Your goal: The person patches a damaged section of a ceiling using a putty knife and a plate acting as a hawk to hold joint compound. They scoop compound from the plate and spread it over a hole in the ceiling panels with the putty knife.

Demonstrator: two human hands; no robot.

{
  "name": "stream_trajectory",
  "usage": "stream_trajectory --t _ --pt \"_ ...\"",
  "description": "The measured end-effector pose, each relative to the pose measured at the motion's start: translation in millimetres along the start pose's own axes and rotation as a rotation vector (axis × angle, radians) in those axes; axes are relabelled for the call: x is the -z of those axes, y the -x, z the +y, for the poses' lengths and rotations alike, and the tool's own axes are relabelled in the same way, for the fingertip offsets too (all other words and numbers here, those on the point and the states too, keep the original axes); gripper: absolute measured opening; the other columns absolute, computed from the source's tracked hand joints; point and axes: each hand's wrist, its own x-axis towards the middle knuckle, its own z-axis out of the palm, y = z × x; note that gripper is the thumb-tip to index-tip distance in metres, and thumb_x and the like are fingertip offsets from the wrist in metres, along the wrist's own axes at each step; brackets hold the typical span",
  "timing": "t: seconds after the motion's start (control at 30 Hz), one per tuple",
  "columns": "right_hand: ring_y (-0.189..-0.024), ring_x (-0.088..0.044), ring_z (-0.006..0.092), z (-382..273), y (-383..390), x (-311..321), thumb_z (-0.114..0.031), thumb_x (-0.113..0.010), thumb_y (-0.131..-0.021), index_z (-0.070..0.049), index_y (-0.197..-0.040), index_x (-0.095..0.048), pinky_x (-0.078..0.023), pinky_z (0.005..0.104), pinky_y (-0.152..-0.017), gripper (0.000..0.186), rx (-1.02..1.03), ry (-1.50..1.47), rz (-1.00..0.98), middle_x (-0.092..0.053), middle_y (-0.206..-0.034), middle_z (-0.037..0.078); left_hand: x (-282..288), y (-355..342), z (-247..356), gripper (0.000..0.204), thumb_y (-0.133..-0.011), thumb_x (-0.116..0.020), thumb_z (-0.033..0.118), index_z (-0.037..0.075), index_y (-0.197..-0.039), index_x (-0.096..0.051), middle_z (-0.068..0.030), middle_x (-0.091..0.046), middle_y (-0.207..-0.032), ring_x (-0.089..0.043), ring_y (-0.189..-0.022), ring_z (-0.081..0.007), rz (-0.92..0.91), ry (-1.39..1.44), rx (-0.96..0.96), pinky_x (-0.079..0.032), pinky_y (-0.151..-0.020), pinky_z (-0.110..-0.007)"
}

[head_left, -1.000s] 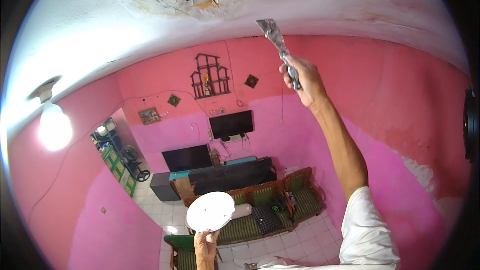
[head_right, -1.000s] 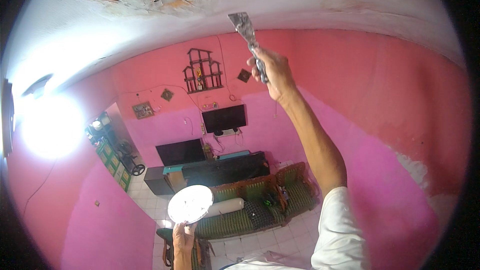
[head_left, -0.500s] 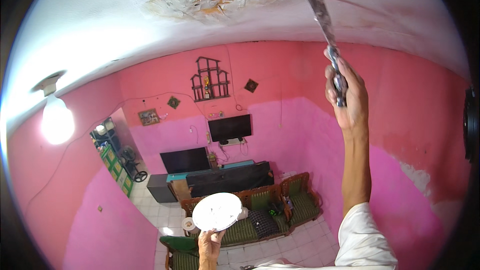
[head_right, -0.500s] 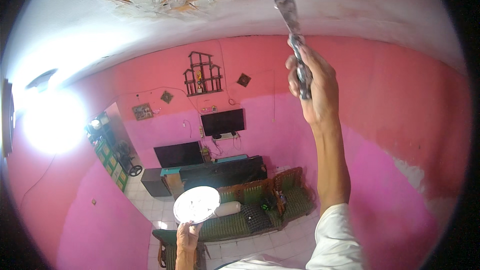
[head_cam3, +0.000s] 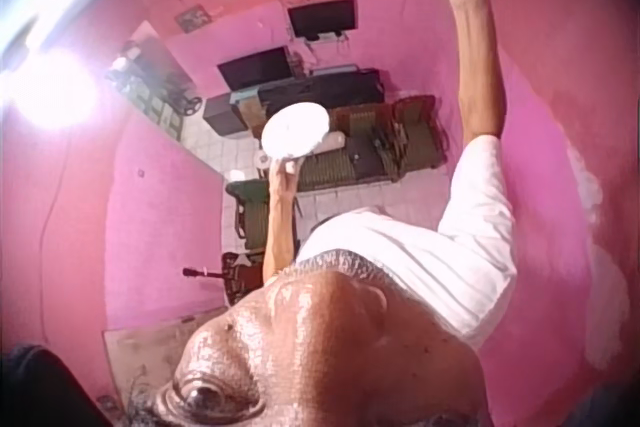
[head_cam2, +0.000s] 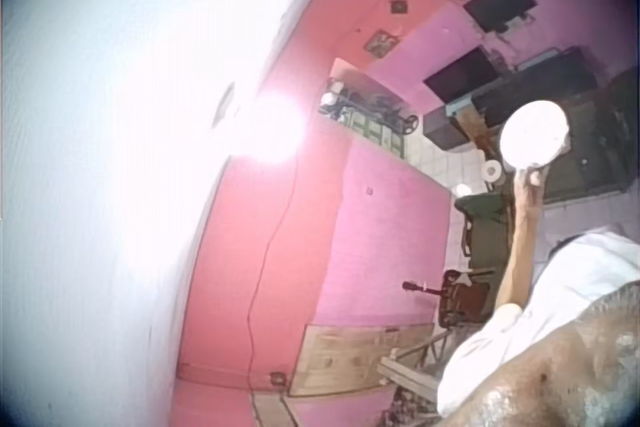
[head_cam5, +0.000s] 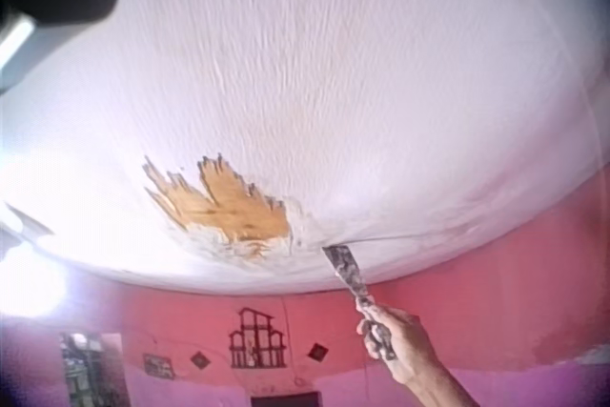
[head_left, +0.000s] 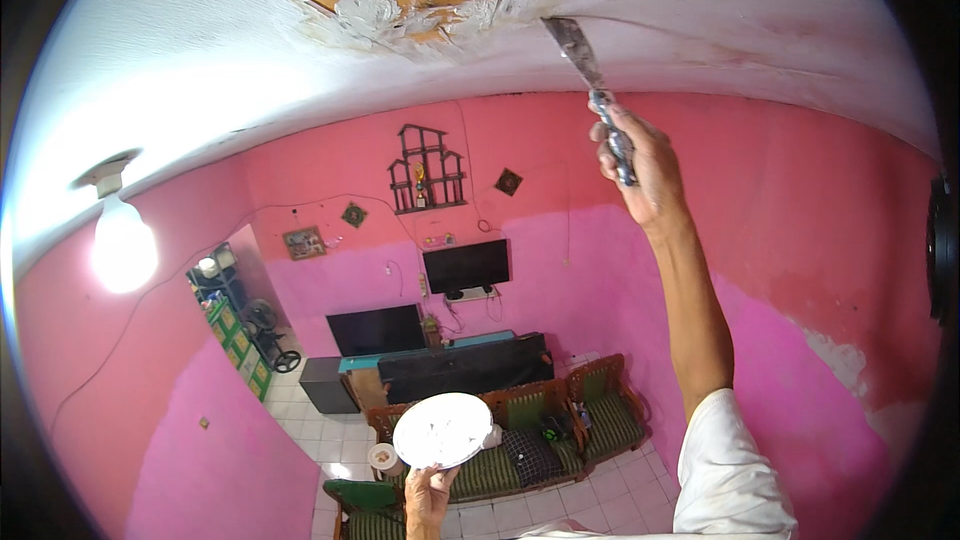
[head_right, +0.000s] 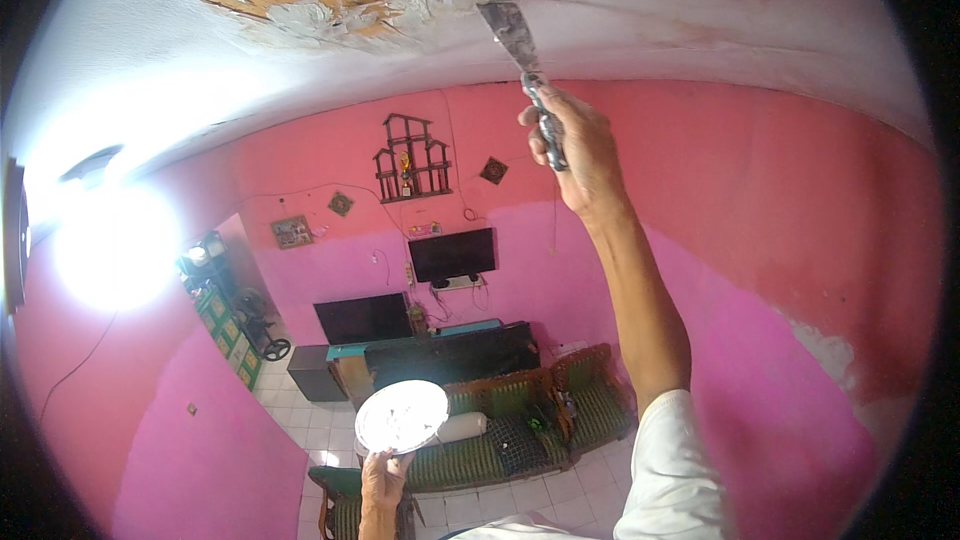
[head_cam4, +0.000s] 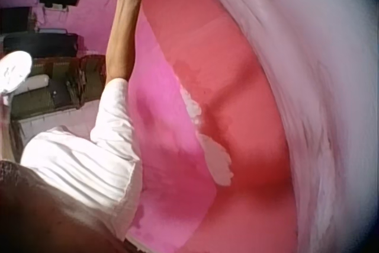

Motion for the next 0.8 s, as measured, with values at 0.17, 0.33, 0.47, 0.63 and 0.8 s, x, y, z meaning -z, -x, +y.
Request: stream_trajectory --t 0.17,0.33,0.47,0.63,0.8 --pt "-0.046 -0.042 0.0048 -37.8 64.3 8.4 -0.023 -0.046 -0.092 0.001 -0.116 -0.052 -0.031 0.0190 -0.039 0.034 0.184 -0.037 0.040 -0.054 -0.070 0.003 -1.1 -3.9 -1.3 0.043 -0.079 -0.053 -0.005 -0.006 -0.120 -0.039 -0.0171 -0.052 -0.118 -0.055 -0.105 -0.0279 -0.019 0.013 0.021 -0.052 -0.087 -0.044" --pt "-0.050 -0.047 0.0074 21.0 156.3 39.7 -0.033 -0.052 -0.089 -0.005 -0.103 -0.056 -0.036 0.0203 -0.042 0.032 0.027 0.070 0.432 -0.053 -0.067 0.002 2.3 2.0 -2.0 0.046 -0.080 -0.049 -0.006 -0.006 -0.124 -0.034 -0.0176 -0.051 -0.120 -0.055 -0.106 -0.0275 -0.016 0.022 0.026 -0.049 -0.091 -0.047" --pt "-0.043 -0.046 0.0107 154.0 280.6 111.2 -0.033 -0.054 -0.083 -0.010 -0.079 -0.052 -0.036 0.0237 -0.040 0.023 -0.540 0.186 0.526 -0.050 -0.056 0.002 10.0 7.5 -10.3 0.051 -0.081 -0.044 -0.006 -0.004 -0.129 -0.028 -0.0183 -0.046 -0.125 -0.051 -0.111 -0.0282 -0.039 0.071 0.044 -0.045 -0.095 -0.048" --pt "-0.047 -0.055 0.0113 273.3 470.0 175.4 -0.016 -0.067 -0.075 -0.003 -0.078 -0.065 -0.040 0.0263 -0.037 0.013 -1.204 0.576 0.539 -0.059 -0.059 0.005 39.9 10.0 -10.4 0.055 -0.080 -0.052 0.000 -0.002 -0.131 -0.031 -0.0155 -0.043 -0.129 -0.045 -0.117 -0.0288 -0.057 0.011 0.059 -0.038 -0.101 -0.048" --pt "-0.062 -0.064 0.0237 287.7 489.7 191.0 -0.023 -0.072 -0.069 -0.003 -0.091 -0.068 -0.050 0.0354 -0.060 0.030 -1.194 0.845 0.296 -0.066 -0.072 0.013 47.7 3.2 -12.5 0.053 -0.082 -0.054 0.005 -0.001 -0.131 -0.035 -0.0141 -0.045 -0.128 -0.045 -0.116 -0.0287 -0.088 -0.022 0.068 -0.036 -0.103 -0.047"
